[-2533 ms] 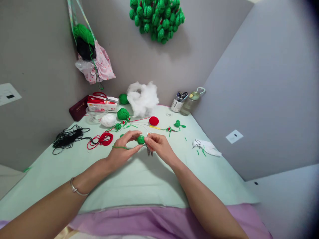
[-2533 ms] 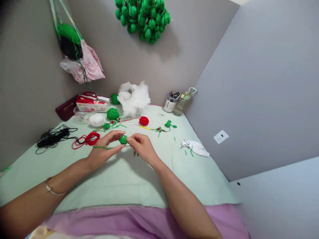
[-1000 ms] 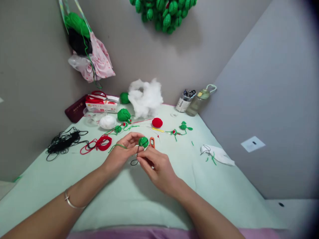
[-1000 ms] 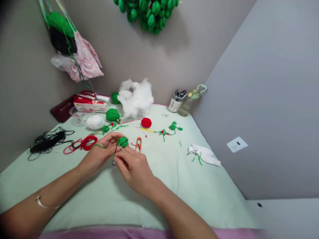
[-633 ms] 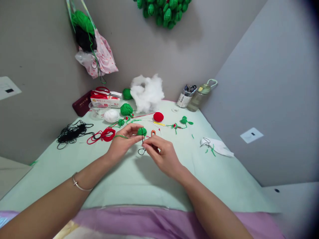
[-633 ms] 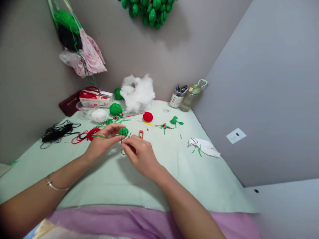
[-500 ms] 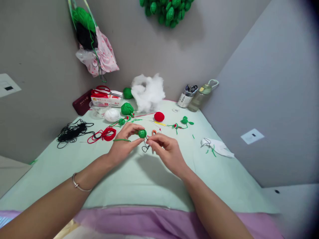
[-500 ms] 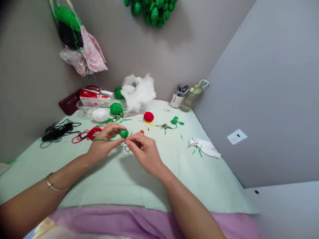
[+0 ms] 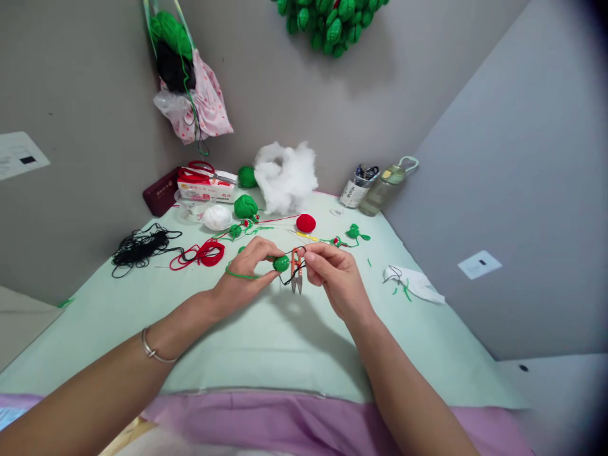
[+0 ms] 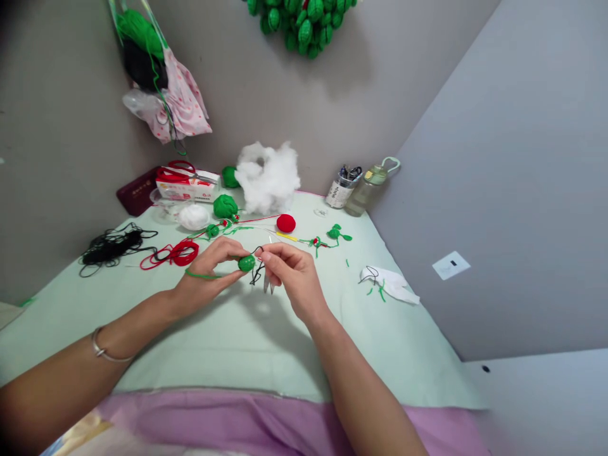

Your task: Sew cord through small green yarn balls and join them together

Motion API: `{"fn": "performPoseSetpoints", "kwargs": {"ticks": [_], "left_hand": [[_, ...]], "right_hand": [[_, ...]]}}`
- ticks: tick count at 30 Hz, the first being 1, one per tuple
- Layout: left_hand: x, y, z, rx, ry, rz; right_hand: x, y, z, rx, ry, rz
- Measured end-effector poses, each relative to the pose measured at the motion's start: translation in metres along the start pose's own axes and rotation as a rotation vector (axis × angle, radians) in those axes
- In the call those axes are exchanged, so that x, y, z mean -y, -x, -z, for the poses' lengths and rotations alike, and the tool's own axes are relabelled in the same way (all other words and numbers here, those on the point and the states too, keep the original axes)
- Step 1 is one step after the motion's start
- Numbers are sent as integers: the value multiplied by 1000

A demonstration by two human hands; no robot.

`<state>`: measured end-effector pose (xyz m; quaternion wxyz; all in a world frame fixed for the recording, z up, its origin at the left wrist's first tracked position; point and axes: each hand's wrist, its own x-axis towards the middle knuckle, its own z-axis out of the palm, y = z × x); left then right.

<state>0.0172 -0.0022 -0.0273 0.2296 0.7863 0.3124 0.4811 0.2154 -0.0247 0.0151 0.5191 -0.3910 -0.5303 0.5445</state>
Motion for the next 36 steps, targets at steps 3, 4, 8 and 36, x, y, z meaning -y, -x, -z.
{"fn": "performPoseSetpoints", "kwargs": {"ticks": [3, 4, 8, 36], "left_hand": [[-2, -1, 0, 6, 14, 16], [-3, -1, 0, 8, 26, 35], [-7, -3, -1, 7, 55, 92], [-12, 5, 11, -146, -121, -439]], "right_hand": [[-1, 1, 0, 19, 25, 16], [-1, 1, 0, 22, 39, 20], [-1, 4, -1, 34, 116, 41], [27, 23, -5, 729, 502, 81]]}}
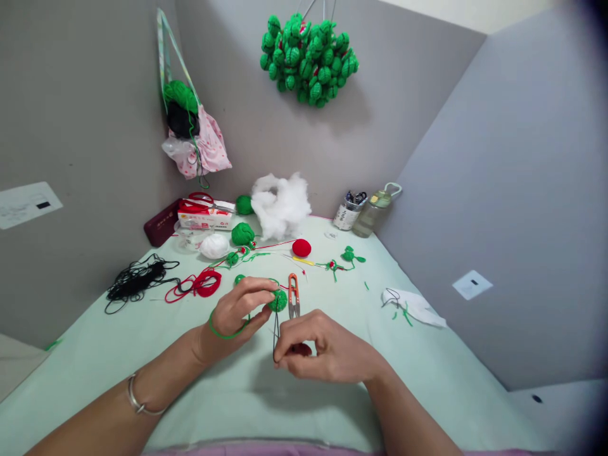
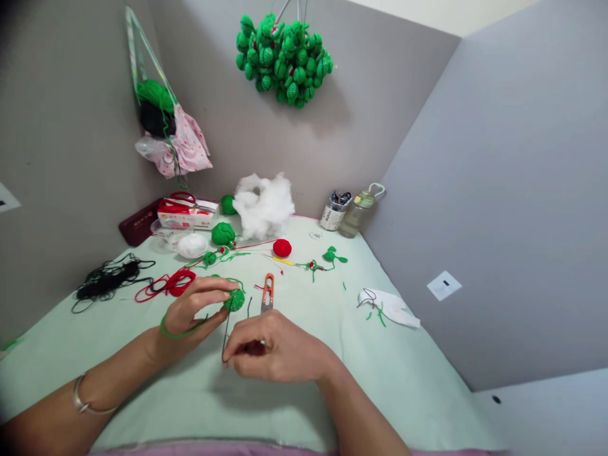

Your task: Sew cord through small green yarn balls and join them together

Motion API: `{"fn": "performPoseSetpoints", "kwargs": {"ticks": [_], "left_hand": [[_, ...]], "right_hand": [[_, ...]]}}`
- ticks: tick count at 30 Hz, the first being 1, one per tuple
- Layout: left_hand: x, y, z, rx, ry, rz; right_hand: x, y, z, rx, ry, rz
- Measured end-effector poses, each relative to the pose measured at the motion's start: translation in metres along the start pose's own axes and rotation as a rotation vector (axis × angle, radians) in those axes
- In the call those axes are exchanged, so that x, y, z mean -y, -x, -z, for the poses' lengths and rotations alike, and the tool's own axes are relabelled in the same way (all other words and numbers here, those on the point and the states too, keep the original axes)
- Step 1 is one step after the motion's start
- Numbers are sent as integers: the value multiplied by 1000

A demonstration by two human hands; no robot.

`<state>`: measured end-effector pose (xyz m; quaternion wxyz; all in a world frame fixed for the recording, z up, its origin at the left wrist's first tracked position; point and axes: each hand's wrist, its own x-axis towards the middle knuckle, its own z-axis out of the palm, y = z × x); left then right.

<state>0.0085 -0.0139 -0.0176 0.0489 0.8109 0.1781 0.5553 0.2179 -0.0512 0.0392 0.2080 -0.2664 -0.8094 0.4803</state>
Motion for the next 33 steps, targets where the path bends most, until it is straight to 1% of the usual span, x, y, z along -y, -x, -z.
{"fn": "performPoseSetpoints", "kwargs": {"ticks": [3, 8, 11, 16, 20, 22, 25, 28, 30, 33], "left_hand": [[0, 1, -2, -5, 12, 47], [0, 1, -4, 20, 33, 163], [1, 0, -3, 39, 1, 182], [3, 2, -2, 46, -9, 181], [4, 3, -2, 68, 66, 222], [4, 1, -4, 51, 153, 309], [3, -2, -6, 0, 331, 535], [3, -7, -6, -38, 509, 742], [4, -9, -4, -76, 593, 830], [5, -12, -3, -129, 655, 881]], "right_hand": [[-1, -1, 0, -15, 20, -15], [-6, -2, 1, -83, 139, -55], [-10, -3, 2, -93, 164, -66], [-9, -2, 3, -95, 133, -77], [-5, -1, 5, -111, 71, -74], [-4, -1, 5, -136, 55, -94], [-6, 0, 4, -186, 67, -141], [-9, 1, 5, -201, 104, -147], [-10, 2, 6, -169, 109, -119], [-11, 4, 7, -151, 58, -92]]}}
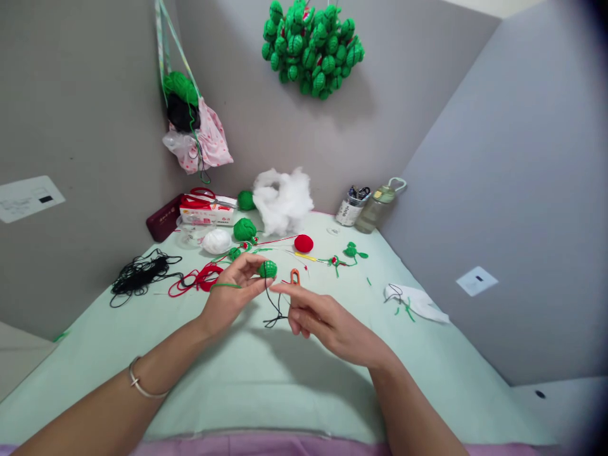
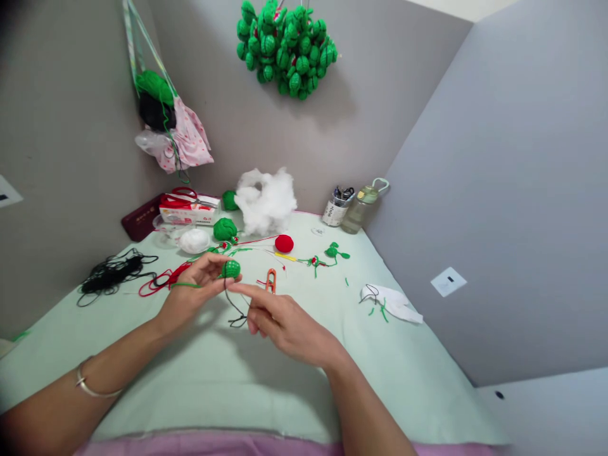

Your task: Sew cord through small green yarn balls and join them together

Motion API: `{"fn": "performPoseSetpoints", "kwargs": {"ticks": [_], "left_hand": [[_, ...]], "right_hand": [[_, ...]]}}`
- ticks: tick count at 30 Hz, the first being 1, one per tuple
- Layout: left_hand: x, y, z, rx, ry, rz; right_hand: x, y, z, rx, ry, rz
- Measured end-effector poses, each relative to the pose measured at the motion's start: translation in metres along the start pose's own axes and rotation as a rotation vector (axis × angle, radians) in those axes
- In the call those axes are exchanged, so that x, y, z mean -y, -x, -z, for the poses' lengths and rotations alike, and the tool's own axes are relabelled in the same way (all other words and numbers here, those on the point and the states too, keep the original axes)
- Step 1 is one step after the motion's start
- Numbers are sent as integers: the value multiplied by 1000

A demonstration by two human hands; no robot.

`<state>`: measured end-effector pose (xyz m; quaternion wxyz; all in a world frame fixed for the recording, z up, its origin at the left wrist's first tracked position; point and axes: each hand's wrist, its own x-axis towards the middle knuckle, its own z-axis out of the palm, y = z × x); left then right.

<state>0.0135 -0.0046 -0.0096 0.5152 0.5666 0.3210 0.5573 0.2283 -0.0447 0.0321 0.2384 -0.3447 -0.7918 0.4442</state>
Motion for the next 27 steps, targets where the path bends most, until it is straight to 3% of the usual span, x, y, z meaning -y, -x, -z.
{"fn": "performPoseSetpoints", "kwargs": {"ticks": [6, 11, 27], "left_hand": [[2, 0, 1, -6, 76, 97], [3, 0, -1, -42, 49, 131], [8, -1, -2, -46, 14, 50]], "right_hand": [[-4, -5, -6, -303, -239, -35], [-9, -13, -14, -590, -149, 15], [-7, -19, -24, -526, -74, -24]]}}
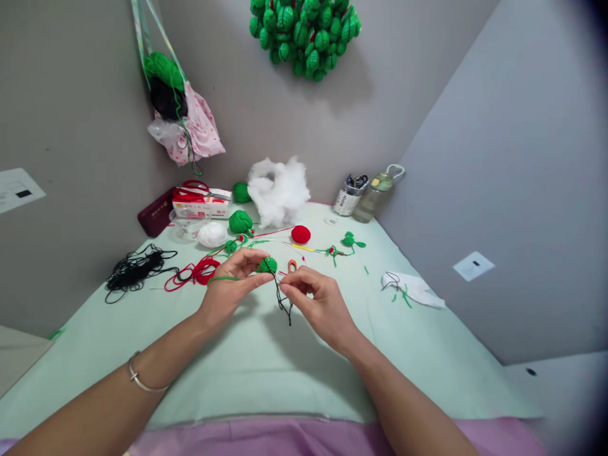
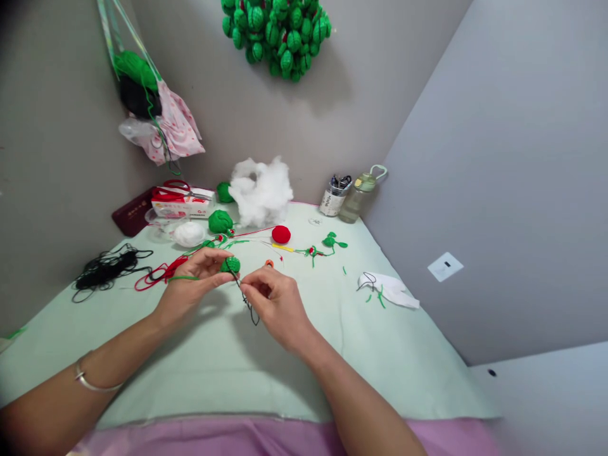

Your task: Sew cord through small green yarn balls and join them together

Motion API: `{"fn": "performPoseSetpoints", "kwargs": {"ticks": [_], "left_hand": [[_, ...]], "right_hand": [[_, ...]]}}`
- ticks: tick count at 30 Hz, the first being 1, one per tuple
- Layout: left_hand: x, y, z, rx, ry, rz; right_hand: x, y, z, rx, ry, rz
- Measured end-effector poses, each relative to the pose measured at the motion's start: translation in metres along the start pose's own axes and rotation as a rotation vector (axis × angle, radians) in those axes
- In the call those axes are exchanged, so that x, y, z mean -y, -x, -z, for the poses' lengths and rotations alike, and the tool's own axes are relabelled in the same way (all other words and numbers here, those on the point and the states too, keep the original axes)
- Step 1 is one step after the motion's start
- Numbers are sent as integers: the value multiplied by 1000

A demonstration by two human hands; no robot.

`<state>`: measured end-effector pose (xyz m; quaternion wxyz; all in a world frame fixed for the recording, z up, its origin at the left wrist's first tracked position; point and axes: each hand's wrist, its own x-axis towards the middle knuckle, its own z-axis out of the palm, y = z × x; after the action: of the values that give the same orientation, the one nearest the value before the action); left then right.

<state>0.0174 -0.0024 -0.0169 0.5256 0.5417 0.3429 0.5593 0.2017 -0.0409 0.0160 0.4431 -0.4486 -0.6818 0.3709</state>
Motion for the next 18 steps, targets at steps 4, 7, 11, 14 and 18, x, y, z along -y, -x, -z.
{"fn": "performPoseSetpoints", "kwargs": {"ticks": [4, 7, 11, 14, 18], "left_hand": [[0, 0, -1, 1, 12, -15], [-1, 1, -3, -4, 44, 18], [-3, 3, -6, -6, 97, 94], [-2, 5, -8, -5, 113, 111], [0, 6, -9, 4, 103, 87]], "right_hand": [[0, 1, -1, -5, -27, -32], [-2, 1, -4, 2, -83, -71], [-7, -1, -8, -17, -152, -46], [-11, -2, -11, -47, -176, -18], [-12, -4, -11, -62, -210, -60]]}}
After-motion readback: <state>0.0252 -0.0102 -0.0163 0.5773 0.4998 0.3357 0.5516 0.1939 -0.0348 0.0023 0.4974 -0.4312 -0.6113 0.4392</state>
